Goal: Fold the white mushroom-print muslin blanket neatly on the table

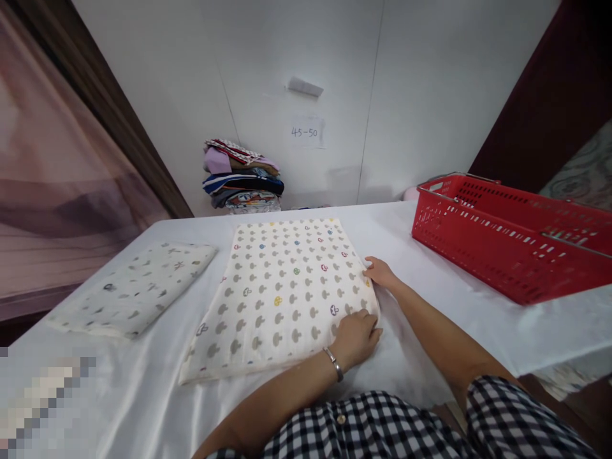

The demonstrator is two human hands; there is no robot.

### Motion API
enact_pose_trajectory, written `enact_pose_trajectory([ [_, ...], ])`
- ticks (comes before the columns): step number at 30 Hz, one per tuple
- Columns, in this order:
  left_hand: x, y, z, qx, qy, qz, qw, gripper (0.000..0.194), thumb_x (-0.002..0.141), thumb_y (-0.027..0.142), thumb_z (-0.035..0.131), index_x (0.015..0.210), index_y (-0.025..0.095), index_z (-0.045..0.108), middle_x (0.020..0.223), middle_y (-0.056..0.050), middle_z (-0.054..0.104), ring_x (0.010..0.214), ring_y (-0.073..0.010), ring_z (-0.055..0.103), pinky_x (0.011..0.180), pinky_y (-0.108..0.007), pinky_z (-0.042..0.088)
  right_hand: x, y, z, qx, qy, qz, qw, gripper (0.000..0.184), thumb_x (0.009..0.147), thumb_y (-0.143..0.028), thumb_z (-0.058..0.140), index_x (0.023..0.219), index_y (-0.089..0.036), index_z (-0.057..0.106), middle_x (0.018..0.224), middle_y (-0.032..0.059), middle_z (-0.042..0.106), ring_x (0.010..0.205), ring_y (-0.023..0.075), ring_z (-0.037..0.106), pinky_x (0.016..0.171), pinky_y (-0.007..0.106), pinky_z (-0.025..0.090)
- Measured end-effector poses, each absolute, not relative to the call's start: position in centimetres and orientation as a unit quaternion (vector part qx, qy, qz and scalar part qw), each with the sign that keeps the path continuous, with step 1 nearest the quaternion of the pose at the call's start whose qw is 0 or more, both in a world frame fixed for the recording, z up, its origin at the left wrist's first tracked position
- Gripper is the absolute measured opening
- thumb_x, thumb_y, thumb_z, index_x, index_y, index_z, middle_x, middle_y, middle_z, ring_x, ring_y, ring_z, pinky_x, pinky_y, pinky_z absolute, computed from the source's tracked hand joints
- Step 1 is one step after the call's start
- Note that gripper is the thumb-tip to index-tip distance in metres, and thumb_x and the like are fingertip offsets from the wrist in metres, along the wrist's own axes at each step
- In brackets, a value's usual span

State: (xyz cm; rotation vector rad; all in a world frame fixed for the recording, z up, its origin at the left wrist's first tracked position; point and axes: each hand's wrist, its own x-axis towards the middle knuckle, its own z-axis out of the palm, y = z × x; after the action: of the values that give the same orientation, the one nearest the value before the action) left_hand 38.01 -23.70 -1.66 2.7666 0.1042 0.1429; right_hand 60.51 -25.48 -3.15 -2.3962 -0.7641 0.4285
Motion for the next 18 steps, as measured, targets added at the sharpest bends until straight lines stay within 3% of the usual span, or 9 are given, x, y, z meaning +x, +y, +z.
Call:
enact_pose_trajectory([
  [7,38.0,-23.8,-1.8,0.982,0.022,0.044,0.183,0.028,0.092,0.037,0.033,0.092,0.019,0.054,0.094,-0.004,0.058,0.083,-0.0167,0.056,0.069,-0.029,0.040,60.2,-26.1,-3.2,-0.903,-0.319,0.143,0.249,0.056,0.073,-0.022,0.059,0.127,-0.014,0.046,0.091,0.0050,0.066,0.084,0.0183,0.060,0.076,0.028,0.045],
  [9,38.0,-23.9,-1.9,0.982,0.018,0.046,0.180,0.028,0.093,0.035,0.031,0.092,0.018,0.054,0.094,-0.005,0.058,0.083,-0.0171,0.056,0.068,-0.029,0.041,59.6,-26.2,-2.7,-0.904,-0.330,0.124,0.242,0.055,0.075,-0.023,0.056,0.128,-0.015,0.046,0.102,0.0077,0.064,0.093,0.0207,0.058,0.083,0.032,0.043],
  [15,38.2,-24.6,-2.1,0.986,0.004,0.057,0.154,0.027,0.091,0.030,0.034,0.094,0.016,0.056,0.097,-0.008,0.058,0.082,-0.0197,0.057,0.064,-0.031,0.043,55.9,-24.8,-1.6,-0.825,-0.511,0.016,0.239,0.053,0.087,-0.039,0.038,0.136,-0.020,0.035,0.143,0.0068,0.034,0.132,0.0204,0.027,0.106,0.036,0.026],
  [18,38.0,-24.9,-2.4,0.987,-0.003,0.071,0.145,0.027,0.089,0.032,0.037,0.097,0.015,0.057,0.097,-0.008,0.059,0.081,-0.0203,0.057,0.062,-0.031,0.044,54.6,-24.1,-2.7,-0.813,-0.560,0.035,0.156,0.061,0.087,-0.047,0.036,0.139,-0.016,0.031,0.147,0.0103,0.025,0.136,0.0244,0.017,0.108,0.042,0.022],
])
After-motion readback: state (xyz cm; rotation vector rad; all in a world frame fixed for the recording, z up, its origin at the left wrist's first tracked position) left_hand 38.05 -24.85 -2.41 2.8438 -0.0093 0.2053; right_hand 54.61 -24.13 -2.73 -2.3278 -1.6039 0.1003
